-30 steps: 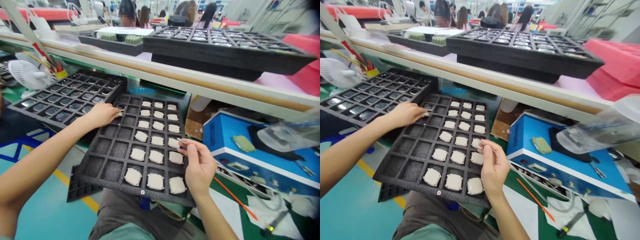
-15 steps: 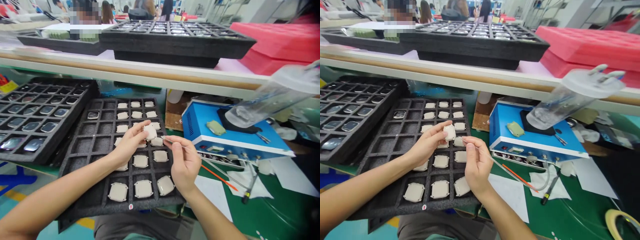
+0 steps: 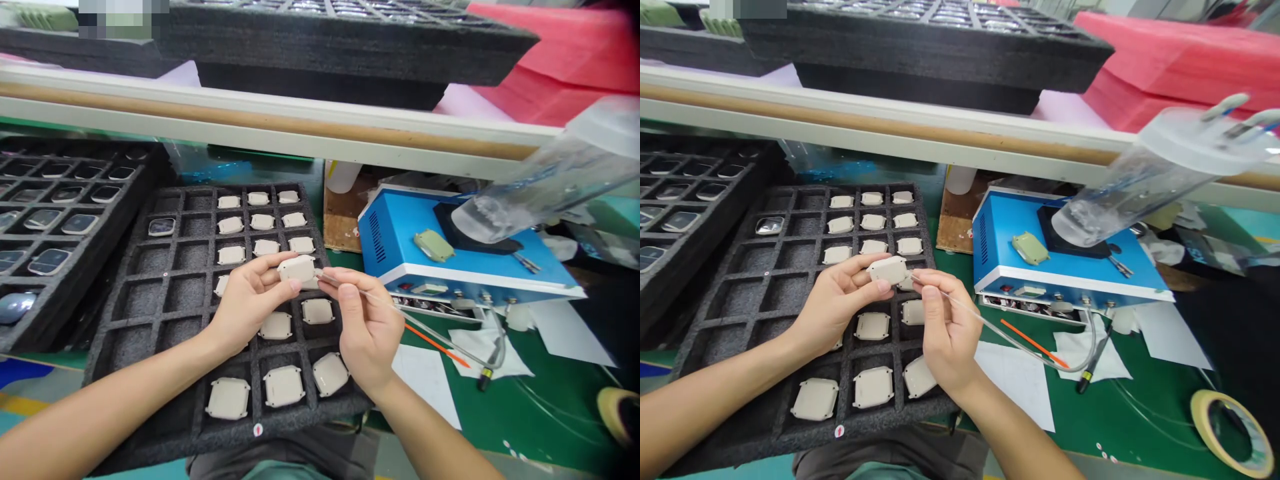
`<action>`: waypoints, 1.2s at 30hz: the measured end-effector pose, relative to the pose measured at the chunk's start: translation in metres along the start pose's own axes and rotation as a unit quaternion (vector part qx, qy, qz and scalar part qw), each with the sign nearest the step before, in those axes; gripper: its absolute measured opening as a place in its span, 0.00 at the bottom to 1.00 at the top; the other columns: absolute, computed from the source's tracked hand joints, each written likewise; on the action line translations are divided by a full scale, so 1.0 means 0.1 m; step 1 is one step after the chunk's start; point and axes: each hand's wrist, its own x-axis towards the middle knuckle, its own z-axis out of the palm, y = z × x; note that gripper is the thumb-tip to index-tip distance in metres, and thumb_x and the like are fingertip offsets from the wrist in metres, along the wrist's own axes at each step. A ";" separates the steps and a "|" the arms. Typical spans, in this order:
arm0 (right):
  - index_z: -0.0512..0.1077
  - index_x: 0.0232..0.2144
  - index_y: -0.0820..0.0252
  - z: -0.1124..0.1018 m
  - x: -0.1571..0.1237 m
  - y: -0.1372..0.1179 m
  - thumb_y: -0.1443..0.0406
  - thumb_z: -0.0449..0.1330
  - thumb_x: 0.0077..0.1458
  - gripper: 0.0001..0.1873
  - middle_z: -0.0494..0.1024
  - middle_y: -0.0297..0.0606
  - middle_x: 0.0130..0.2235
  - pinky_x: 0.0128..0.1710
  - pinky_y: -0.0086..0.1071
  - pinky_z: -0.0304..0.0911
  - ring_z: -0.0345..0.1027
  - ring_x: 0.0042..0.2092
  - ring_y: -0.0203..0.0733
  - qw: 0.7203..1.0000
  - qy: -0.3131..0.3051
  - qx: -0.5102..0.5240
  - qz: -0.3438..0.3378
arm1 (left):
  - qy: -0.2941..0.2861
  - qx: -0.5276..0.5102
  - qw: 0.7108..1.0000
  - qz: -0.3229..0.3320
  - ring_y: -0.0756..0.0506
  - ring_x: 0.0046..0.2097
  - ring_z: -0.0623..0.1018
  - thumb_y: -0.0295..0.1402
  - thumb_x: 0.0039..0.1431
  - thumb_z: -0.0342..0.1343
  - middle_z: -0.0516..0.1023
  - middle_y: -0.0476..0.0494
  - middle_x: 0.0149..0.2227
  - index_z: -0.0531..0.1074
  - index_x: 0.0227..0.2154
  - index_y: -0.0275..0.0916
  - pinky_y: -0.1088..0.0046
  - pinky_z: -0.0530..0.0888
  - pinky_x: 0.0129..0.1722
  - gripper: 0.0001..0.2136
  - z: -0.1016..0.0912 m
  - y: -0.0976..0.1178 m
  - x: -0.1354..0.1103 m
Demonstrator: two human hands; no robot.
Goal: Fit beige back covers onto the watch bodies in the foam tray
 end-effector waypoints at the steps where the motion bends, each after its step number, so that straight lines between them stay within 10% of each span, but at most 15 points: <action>1: 0.79 0.43 0.55 0.00 0.00 0.00 0.63 0.59 0.70 0.08 0.84 0.41 0.46 0.49 0.42 0.83 0.83 0.48 0.45 1.000 0.000 -0.001 0.000 | 0.000 0.004 1.000 0.004 0.37 0.50 0.86 0.33 0.50 0.76 0.89 0.41 0.44 0.81 0.49 0.39 0.62 0.82 0.52 0.22 0.00 0.00 -0.01; 36: 0.79 0.44 0.56 0.00 0.01 0.00 0.64 0.59 0.70 0.08 0.84 0.40 0.45 0.47 0.37 0.84 0.83 0.47 0.42 1.000 -0.006 0.012 -0.011 | -0.009 0.020 0.999 0.034 0.37 0.51 0.86 0.32 0.53 0.75 0.88 0.39 0.47 0.80 0.50 0.36 0.62 0.81 0.56 0.22 -0.01 -0.01 -0.04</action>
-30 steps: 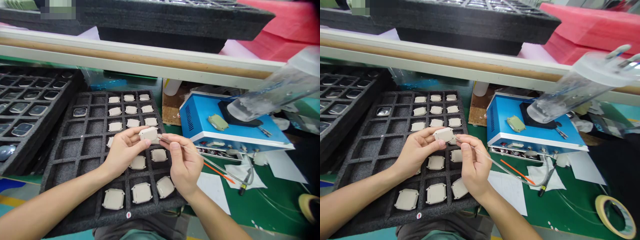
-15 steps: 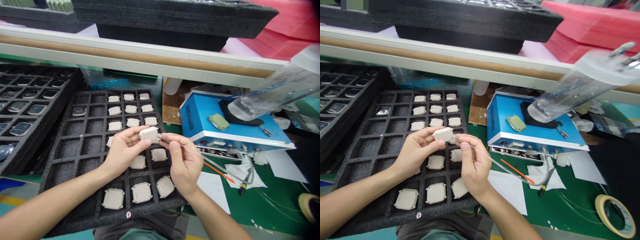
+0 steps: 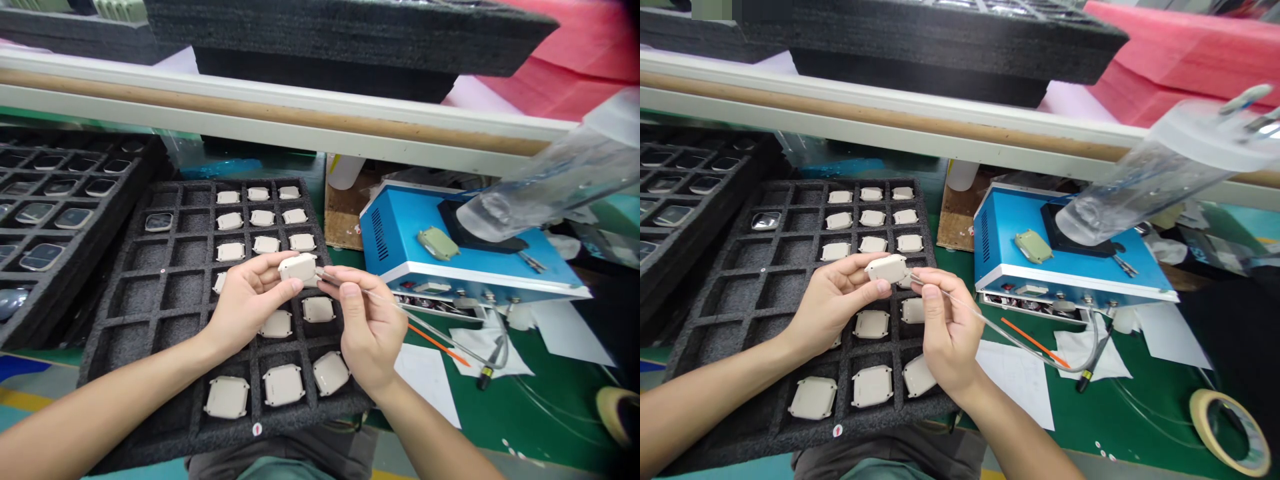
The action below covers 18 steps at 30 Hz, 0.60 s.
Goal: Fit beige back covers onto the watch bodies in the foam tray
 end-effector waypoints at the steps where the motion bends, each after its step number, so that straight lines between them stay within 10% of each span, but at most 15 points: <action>1: 0.79 0.44 0.56 0.00 0.00 0.00 0.63 0.59 0.70 0.08 0.84 0.41 0.45 0.47 0.38 0.84 0.83 0.47 0.43 1.000 0.000 0.000 0.001 | -0.001 -0.001 1.000 0.001 0.38 0.51 0.86 0.32 0.53 0.75 0.88 0.39 0.47 0.80 0.50 0.36 0.63 0.81 0.56 0.21 0.00 0.00 0.00; 18: 0.80 0.44 0.54 0.00 0.00 -0.01 0.64 0.59 0.70 0.08 0.84 0.39 0.45 0.48 0.35 0.83 0.82 0.48 0.41 1.000 -0.002 0.007 0.002 | -0.005 0.002 1.000 0.012 0.40 0.51 0.87 0.30 0.54 0.75 0.88 0.42 0.48 0.81 0.49 0.37 0.68 0.82 0.55 0.19 0.00 0.00 0.00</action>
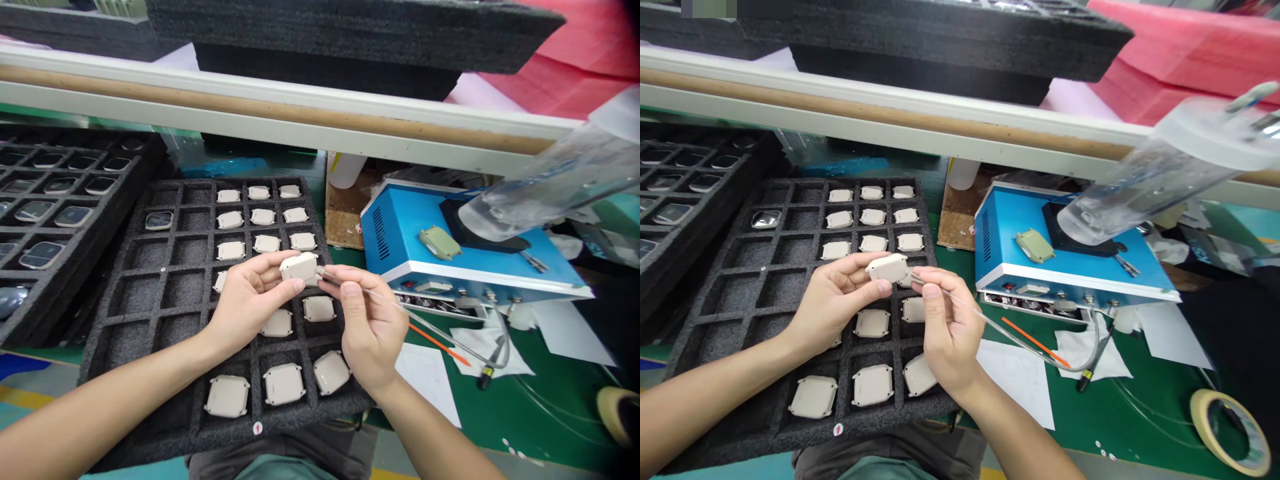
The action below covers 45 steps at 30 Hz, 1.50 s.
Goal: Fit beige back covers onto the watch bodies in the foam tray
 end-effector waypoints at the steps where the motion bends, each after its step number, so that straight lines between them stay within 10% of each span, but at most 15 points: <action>1: 0.80 0.44 0.54 0.00 0.00 0.00 0.64 0.59 0.70 0.08 0.84 0.39 0.45 0.48 0.35 0.83 0.82 0.48 0.41 1.000 0.000 0.000 -0.001 | -0.003 0.000 1.000 0.004 0.41 0.51 0.86 0.30 0.54 0.75 0.88 0.42 0.48 0.81 0.49 0.38 0.69 0.82 0.55 0.19 0.00 0.00 0.00; 45: 0.78 0.44 0.55 0.01 0.09 0.05 0.61 0.58 0.70 0.09 0.83 0.42 0.47 0.47 0.37 0.81 0.80 0.49 0.42 1.000 -0.026 -0.003 -0.007 | 0.034 0.088 0.995 -0.011 0.35 0.54 0.85 0.40 0.50 0.77 0.87 0.37 0.50 0.81 0.51 0.40 0.60 0.79 0.59 0.25 -0.02 0.05 0.03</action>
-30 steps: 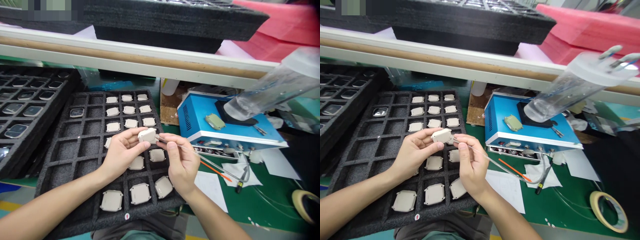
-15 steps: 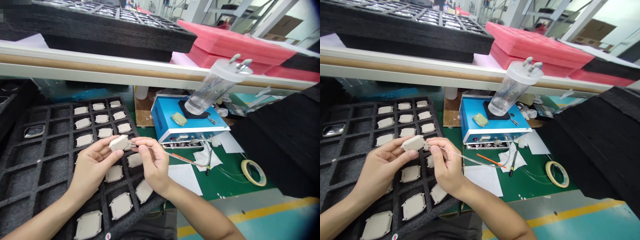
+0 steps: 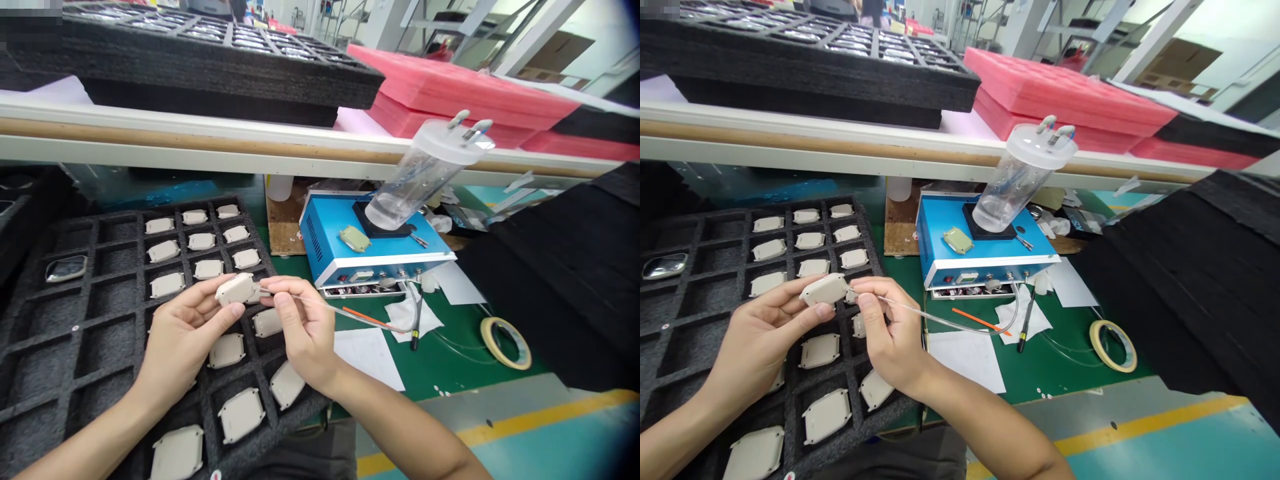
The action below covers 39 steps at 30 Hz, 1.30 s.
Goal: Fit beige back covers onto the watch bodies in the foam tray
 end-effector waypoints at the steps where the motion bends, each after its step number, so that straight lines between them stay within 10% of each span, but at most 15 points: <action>1: 0.78 0.45 0.55 0.00 0.00 0.00 0.61 0.58 0.70 0.09 0.83 0.42 0.47 0.47 0.37 0.81 0.80 0.48 0.42 1.000 0.000 -0.002 0.001 | 0.000 0.000 1.000 0.000 0.35 0.54 0.85 0.40 0.50 0.77 0.87 0.38 0.50 0.81 0.51 0.41 0.60 0.79 0.60 0.25 0.00 0.00 0.00; 39: 0.78 0.45 0.54 -0.01 0.01 0.00 0.61 0.57 0.70 0.09 0.82 0.41 0.48 0.46 0.37 0.81 0.80 0.48 0.42 1.000 -0.005 -0.008 0.000 | -0.010 -0.004 1.000 -0.009 0.36 0.54 0.85 0.39 0.51 0.77 0.86 0.38 0.51 0.81 0.52 0.42 0.64 0.80 0.57 0.25 -0.03 -0.02 0.01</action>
